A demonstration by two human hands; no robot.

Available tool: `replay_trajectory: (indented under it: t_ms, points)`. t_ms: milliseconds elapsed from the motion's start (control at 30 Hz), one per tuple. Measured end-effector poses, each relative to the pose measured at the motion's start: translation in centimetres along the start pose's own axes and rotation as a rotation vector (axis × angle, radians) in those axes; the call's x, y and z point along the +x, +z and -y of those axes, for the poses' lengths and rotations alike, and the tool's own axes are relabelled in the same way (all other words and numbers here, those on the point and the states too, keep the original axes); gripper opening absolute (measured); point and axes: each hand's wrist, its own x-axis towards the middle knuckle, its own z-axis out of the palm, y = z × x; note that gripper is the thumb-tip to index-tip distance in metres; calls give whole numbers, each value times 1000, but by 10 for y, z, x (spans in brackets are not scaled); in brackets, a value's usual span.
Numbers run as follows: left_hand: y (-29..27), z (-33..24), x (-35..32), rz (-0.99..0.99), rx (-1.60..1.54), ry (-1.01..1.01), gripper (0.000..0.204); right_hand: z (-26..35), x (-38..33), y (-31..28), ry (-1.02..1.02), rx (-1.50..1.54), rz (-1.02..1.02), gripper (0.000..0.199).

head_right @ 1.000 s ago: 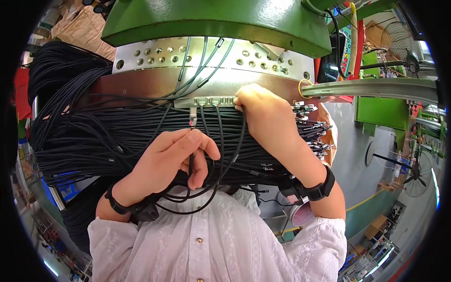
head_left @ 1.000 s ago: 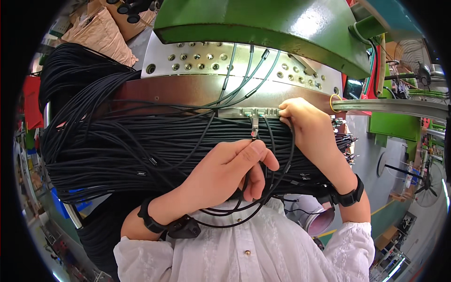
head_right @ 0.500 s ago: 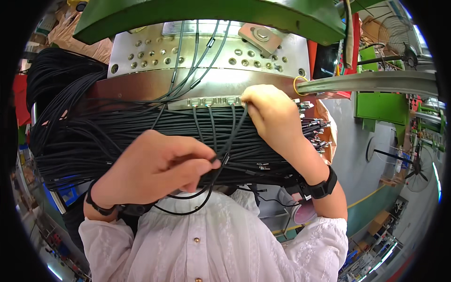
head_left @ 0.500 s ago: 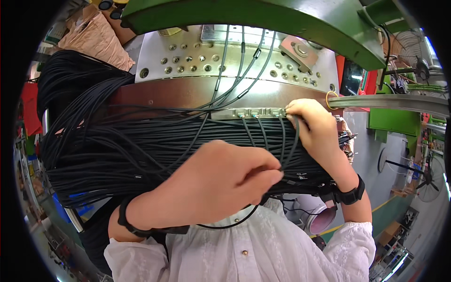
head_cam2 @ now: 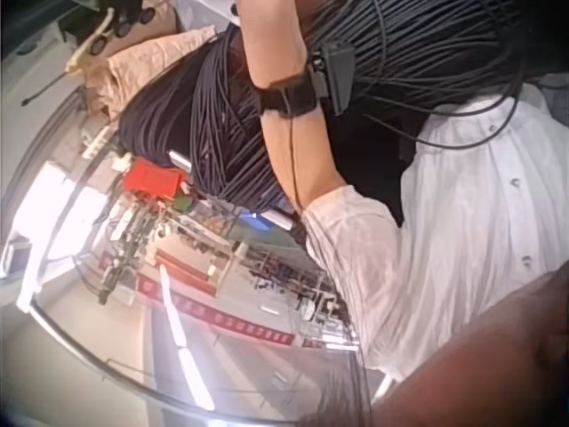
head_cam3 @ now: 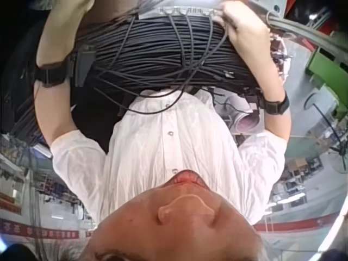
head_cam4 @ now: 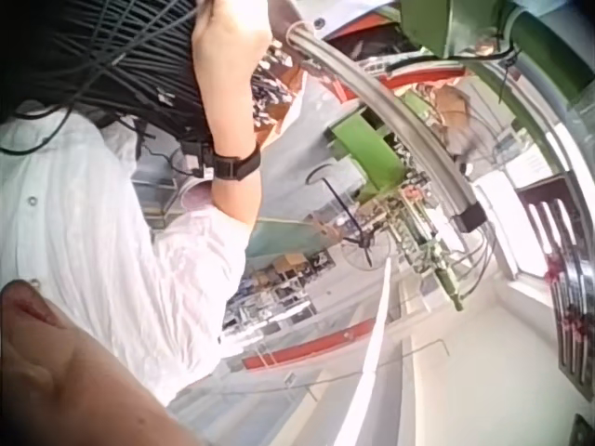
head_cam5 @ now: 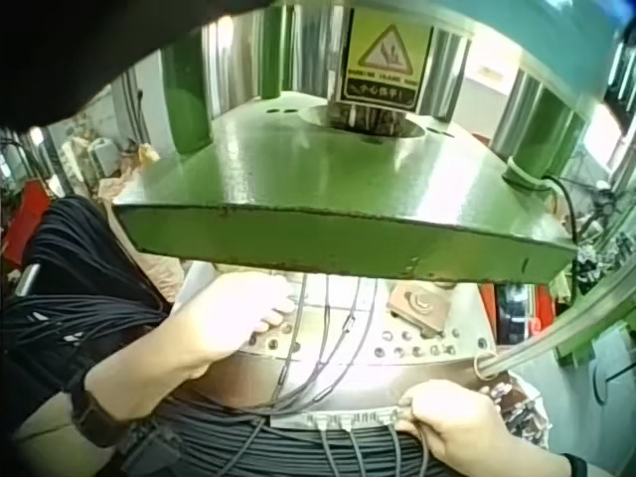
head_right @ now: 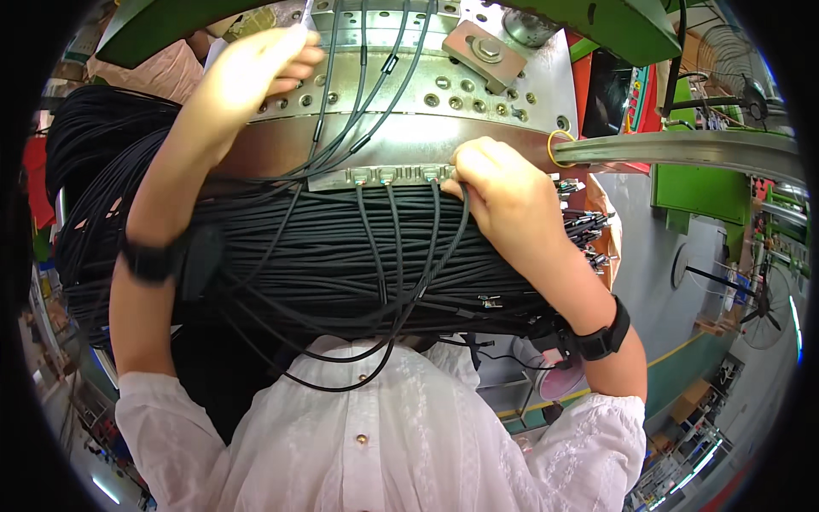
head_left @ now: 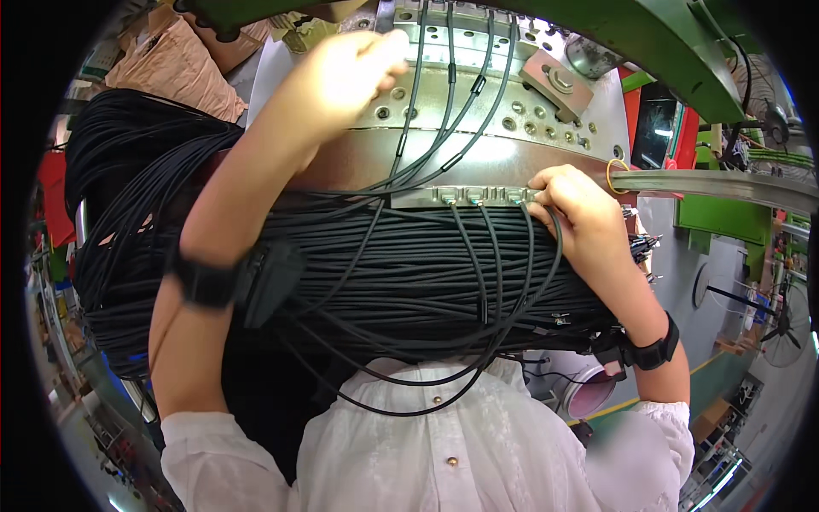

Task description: The person picks up cables from a bundle and places the ends into a machine. After the machine cycles, the person removes the cables and sets them back onto the bundle.

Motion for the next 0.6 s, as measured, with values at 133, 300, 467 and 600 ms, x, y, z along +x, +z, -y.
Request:
replay_trajectory:
  t_ms: [133,300,467,600]
  points:
    - [53,15,37,445,-963,-136,40,0,40,-36,284,326,399,27]
    - [69,26,37,641,-1220,-104,33,-48,145,-27,527,437,-238,27]
    - [35,-4,7,606,-1106,-8,27,-71,157,-19,371,-6,-198,27]
    - [23,-8,-33,546,-1099,-256,33,-25,131,-17,375,341,-151,27]
